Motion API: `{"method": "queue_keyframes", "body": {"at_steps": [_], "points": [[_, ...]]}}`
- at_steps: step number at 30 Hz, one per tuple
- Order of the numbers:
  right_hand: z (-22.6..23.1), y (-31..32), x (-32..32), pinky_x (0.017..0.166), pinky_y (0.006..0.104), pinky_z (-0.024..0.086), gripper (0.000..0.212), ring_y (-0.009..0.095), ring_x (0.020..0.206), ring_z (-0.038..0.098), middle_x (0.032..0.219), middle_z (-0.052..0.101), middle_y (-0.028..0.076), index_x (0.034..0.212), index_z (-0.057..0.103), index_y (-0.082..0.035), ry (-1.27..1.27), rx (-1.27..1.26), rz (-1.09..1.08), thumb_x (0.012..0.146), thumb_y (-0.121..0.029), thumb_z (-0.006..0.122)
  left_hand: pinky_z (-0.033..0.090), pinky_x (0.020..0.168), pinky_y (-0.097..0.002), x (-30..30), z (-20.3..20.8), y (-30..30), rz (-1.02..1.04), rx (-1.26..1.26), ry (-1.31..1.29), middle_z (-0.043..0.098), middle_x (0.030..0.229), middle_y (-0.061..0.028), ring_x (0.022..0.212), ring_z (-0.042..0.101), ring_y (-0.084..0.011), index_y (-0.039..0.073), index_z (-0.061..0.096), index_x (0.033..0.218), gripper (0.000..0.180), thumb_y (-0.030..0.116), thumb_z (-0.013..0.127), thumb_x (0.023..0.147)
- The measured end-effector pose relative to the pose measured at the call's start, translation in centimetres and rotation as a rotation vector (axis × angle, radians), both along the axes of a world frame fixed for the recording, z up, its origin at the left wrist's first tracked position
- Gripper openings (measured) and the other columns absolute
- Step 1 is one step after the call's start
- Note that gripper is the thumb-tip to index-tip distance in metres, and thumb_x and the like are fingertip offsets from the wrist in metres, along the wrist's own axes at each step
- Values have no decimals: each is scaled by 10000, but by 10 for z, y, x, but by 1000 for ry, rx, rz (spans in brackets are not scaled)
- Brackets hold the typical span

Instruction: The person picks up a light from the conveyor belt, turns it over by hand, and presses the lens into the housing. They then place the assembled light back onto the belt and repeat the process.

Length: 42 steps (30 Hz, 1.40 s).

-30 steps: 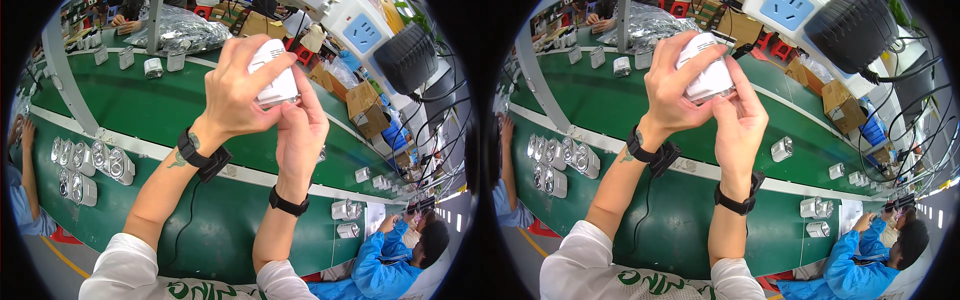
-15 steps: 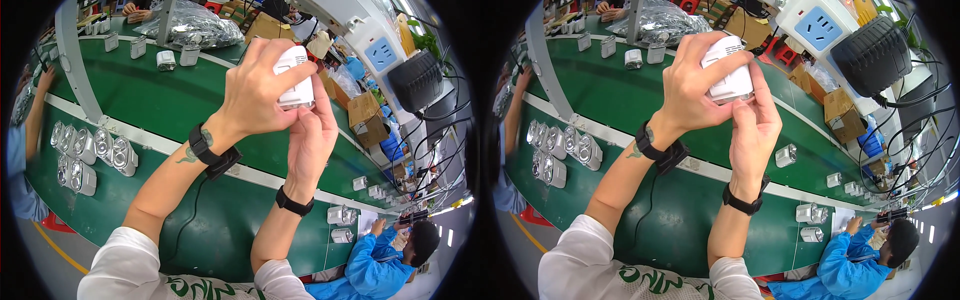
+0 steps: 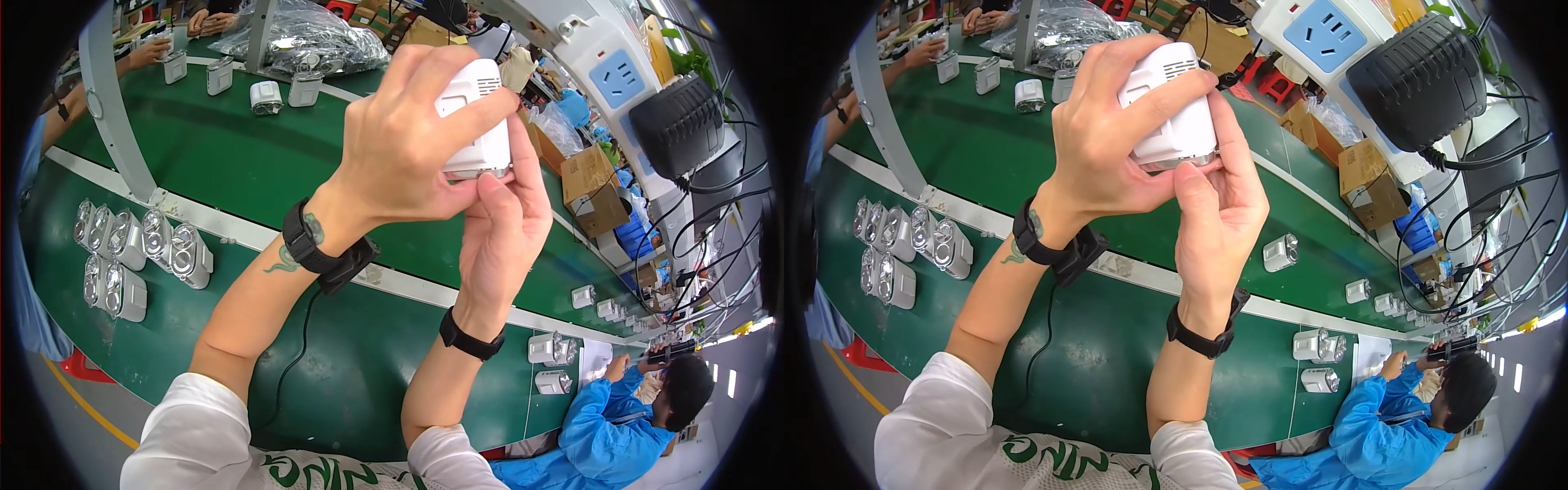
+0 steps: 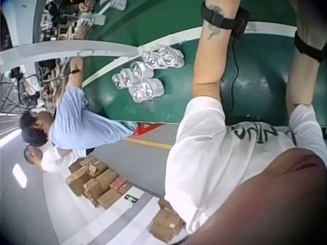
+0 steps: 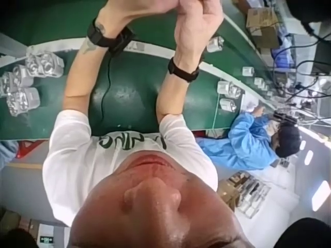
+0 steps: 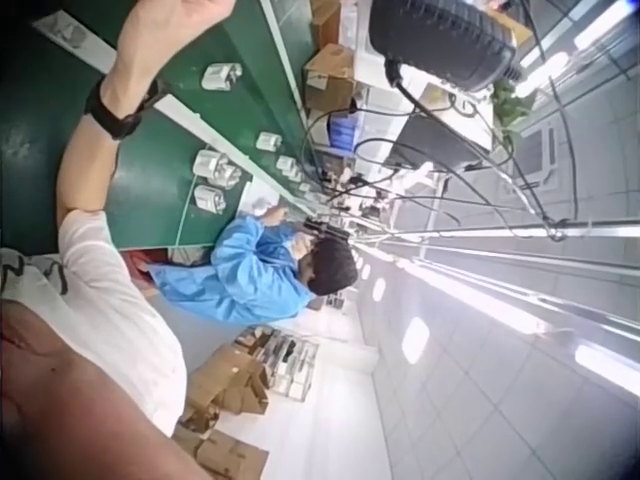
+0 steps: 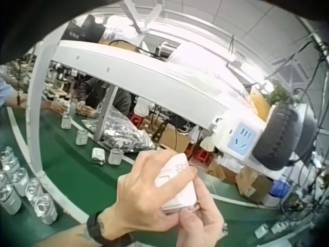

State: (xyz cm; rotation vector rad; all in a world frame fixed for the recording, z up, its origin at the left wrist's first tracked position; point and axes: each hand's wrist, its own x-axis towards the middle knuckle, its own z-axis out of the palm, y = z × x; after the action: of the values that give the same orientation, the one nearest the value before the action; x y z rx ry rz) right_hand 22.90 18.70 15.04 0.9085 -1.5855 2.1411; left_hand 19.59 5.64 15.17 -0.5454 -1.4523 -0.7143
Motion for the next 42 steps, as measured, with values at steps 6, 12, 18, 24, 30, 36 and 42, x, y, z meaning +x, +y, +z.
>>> {"method": "queue_keyframes", "body": {"at_steps": [6,12,18,24,30,36,42], "points": [[3,-5,4,928,251,462,590,101,1007,585,1218,627,110,1435,429,87,-11,-22,-26,886,-13,623,544,729,-371,-1,-1,0,16,9,23,600,1166,-132,950,596,-318,183,741,1102,559,294,805,558],[7,-13,12,887,233,464,592,85,937,572,1153,635,88,1429,429,99,-39,-63,-57,877,-4,618,542,735,-376,0,-5,0,11,24,47,603,1161,-138,933,598,-318,178,746,1096,560,299,805,553],[6,-9,12,919,249,466,585,110,997,590,1201,625,112,1426,428,105,-50,-13,-45,877,6,605,538,673,-361,-3,-8,1,4,71,72,604,1146,-109,925,598,-304,200,736,1064,543,293,801,533],[0,-10,-2,973,274,457,580,148,1120,585,1314,577,152,1441,418,88,-89,-30,-19,893,17,598,545,574,-339,-26,-13,1,3,90,94,602,1116,-76,943,601,-294,257,720,1022,508,287,795,520],[-1,-13,-2,1046,372,456,517,218,1232,556,1345,556,150,1447,418,56,-25,12,-52,959,-48,557,545,750,-374,-21,-14,-3,-260,160,-106,633,1110,-131,939,639,-278,100,722,1101,434,282,795,714],[-5,-7,-9,1029,339,440,668,218,1247,524,1407,495,178,1457,441,2,168,195,-238,859,-57,733,576,680,-340,-15,-14,6,-1343,633,-568,672,1032,-62,891,674,-171,70,673,1117,347,351,653,915],[0,-8,-7,983,395,482,778,308,1229,535,1408,452,223,1410,525,-60,476,518,-584,707,-104,856,605,777,-403,2,-3,9,-1708,822,-767,659,1158,-148,1014,677,-271,17,545,1299,568,477,431,986]]}}
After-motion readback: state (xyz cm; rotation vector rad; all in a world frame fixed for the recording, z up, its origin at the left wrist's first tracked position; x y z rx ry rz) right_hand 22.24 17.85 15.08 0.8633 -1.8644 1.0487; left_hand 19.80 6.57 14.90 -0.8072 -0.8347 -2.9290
